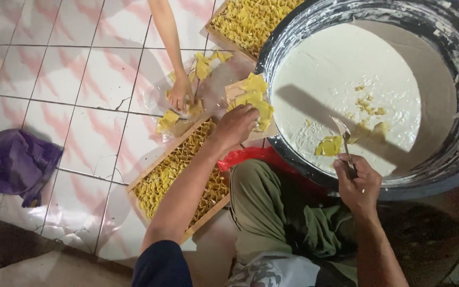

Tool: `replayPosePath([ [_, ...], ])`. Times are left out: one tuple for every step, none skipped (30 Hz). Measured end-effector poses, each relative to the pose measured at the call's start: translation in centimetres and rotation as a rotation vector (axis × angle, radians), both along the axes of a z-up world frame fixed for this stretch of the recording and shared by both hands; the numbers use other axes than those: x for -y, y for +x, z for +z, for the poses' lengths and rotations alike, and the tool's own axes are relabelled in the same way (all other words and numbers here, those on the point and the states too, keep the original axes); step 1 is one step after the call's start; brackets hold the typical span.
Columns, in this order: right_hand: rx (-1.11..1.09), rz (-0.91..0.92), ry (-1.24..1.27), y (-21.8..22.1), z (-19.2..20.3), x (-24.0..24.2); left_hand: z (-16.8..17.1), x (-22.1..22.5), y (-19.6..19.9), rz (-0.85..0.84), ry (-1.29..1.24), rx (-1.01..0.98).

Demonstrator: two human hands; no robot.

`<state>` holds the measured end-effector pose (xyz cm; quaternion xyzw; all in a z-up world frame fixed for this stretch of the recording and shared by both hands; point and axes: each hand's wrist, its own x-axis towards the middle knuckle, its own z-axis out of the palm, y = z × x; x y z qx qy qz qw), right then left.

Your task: The person scoops a white paste from a large bowl with a spoon and places it onto small yellow dough squares. They fold each square into a dumpling shape and place the finished pieces into a wooden tray. The process repeats continuously.

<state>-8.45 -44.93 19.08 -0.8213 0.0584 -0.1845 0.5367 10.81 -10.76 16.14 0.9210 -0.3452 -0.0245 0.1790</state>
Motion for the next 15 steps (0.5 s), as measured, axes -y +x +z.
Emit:
replayPosePath([
  [0.000, -0.001, 0.001, -0.1, 0.1, 0.0, 0.8, 0.0, -0.4, -0.001, 0.001, 0.000],
  [-0.014, 0.000, 0.011, -0.2, 0.2, 0.0, 1.5, 0.0, -0.8, 0.074, -0.072, 0.010],
  [-0.022, -0.003, 0.019, 0.0, 0.3, 0.1, 2.4, 0.1, -0.7, 0.144, -0.148, 0.025],
  [-0.016, -0.009, 0.019, 0.3, 0.7, 0.1, 4.1, 0.4, -0.7, 0.138, -0.149, 0.030],
  [-0.008, -0.002, 0.036, 0.3, 0.9, 0.0, 5.6, 0.6, -1.3, 0.238, -0.333, -0.149],
  [0.001, 0.005, 0.054, 0.3, 1.2, -0.1, 7.1, 0.6, -1.8, 0.337, -0.517, -0.329],
  [-0.001, 0.010, 0.056, 0.3, 1.5, -0.3, 8.3, 0.6, -2.3, 0.342, -0.516, -0.330],
  [-0.013, 0.027, 0.110, 0.3, 1.8, -0.5, 9.6, 0.6, -2.8, 0.494, -0.817, -0.517],
  [-0.022, 0.042, 0.161, 0.5, 2.2, -0.6, 10.8, 0.8, -3.1, 0.638, -1.123, -0.703],
  [-0.021, 0.042, 0.160, 0.6, 2.5, -0.6, 9.5, 0.3, -2.7, 0.638, -1.124, -0.702],
  [-0.037, 0.062, 0.235, 0.7, 2.7, -0.5, 8.1, -0.1, -2.3, 0.797, -1.326, -0.875],
  [-0.053, 0.082, 0.309, 0.8, 3.0, -0.4, 6.6, -0.4, -1.9, 0.958, -1.525, -1.051],
  [-0.057, 0.082, 0.310, 0.9, 2.8, -0.5, 8.6, 0.6, -2.8, 0.961, -1.523, -1.053],
  [-0.059, 0.093, 0.342, 1.0, 2.7, -0.6, 10.6, 1.6, -3.6, 0.902, -1.416, -0.959],
  [-0.061, 0.096, 0.371, 1.0, 2.6, -0.4, 12.6, 2.9, -4.2, 0.834, -1.306, -0.872],
])
